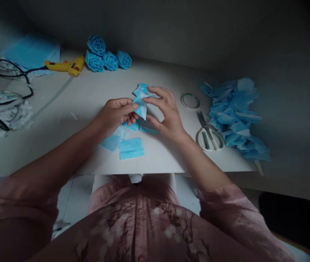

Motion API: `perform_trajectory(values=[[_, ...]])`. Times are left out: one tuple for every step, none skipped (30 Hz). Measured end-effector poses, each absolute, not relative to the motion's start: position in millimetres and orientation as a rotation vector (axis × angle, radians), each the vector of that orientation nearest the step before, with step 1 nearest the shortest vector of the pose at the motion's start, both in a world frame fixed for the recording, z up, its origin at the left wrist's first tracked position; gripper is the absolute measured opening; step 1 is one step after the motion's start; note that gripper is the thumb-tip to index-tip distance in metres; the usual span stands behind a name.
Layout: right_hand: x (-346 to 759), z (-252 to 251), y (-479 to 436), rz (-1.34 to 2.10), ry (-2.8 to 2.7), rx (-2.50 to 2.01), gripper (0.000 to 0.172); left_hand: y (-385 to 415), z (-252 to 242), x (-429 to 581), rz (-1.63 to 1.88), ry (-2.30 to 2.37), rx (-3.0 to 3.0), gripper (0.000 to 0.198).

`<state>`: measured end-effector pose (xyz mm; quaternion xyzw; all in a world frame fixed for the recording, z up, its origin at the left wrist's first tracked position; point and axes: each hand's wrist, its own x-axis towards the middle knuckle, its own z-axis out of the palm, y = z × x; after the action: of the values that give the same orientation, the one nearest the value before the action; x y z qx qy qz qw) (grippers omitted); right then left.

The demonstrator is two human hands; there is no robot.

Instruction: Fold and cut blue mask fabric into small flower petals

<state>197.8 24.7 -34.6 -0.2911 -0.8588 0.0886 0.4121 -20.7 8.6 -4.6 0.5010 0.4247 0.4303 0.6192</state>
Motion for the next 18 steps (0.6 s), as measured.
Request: perform_trajectory(values=[[197,-37,26,0.201,-2.172,-0.706,0.036,9,-5,-21,0.985,0.984,1.154,0.027],[197,-38,27,0.193,-2.179,-0.689,0.032,9,-5,-20,0.978,0.993,1.158,0.027],[196,-40,28,0.198,-2.182,-0.683,0.028,9,-6,-20,0.974,1.003,1.165,0.027],[196,-41,29,0.213,-2.182,-0.686,0.025,9,-7,-20,0.972,1.01,1.176,0.027],[195,-42,29,0.237,-2.177,-0.697,0.022,9,-8,-20,0.975,1.013,1.19,0.027],[194,-41,28,0.269,-2.166,-0.717,0.02,10,-9,-20,0.984,1.015,1.205,0.027],[193,-40,27,0.31,-2.147,-0.744,0.018,10,-9,-20,0.996,1.016,1.22,0.027],[192,-39,26,0.357,-2.122,-0.777,0.016,10,-10,-20,1.008,1.02,1.235,0.027],[191,-37,24,0.409,-2.092,-0.811,0.014,10,-11,-21,1.019,1.024,1.25,0.026],[190,-35,22,0.461,-2.057,-0.842,0.013,10,-11,-21,1.028,1.029,1.264,0.026],[189,-33,20,0.512,-2.022,-0.868,0.013,10,-12,-21,1.034,1.035,1.279,0.025],[187,-32,18,0.556,-1.986,-0.885,0.013,10,-12,-22,1.038,1.041,1.294,0.025],[186,-31,17,0.597,-1.953,-0.896,0.014,10,-13,-22,1.04,1.046,1.309,0.024],[185,-31,16,0.634,-1.922,-0.901,0.016,10,-13,-23,1.043,1.052,1.321,0.024],[184,-31,16,0.671,-1.892,-0.903,0.02,10,-13,-23,1.047,1.054,1.33,0.024],[183,-32,16,0.711,-1.859,-0.902,0.024,10,-13,-23,1.047,1.052,1.338,0.024],[182,-33,16,0.757,-1.823,-0.899,0.029,10,-13,-23,1.05,1.046,1.343,0.023],[181,-34,16,0.81,-1.78,-0.895,0.034,10,-13,-23,1.056,1.041,1.345,0.023]])
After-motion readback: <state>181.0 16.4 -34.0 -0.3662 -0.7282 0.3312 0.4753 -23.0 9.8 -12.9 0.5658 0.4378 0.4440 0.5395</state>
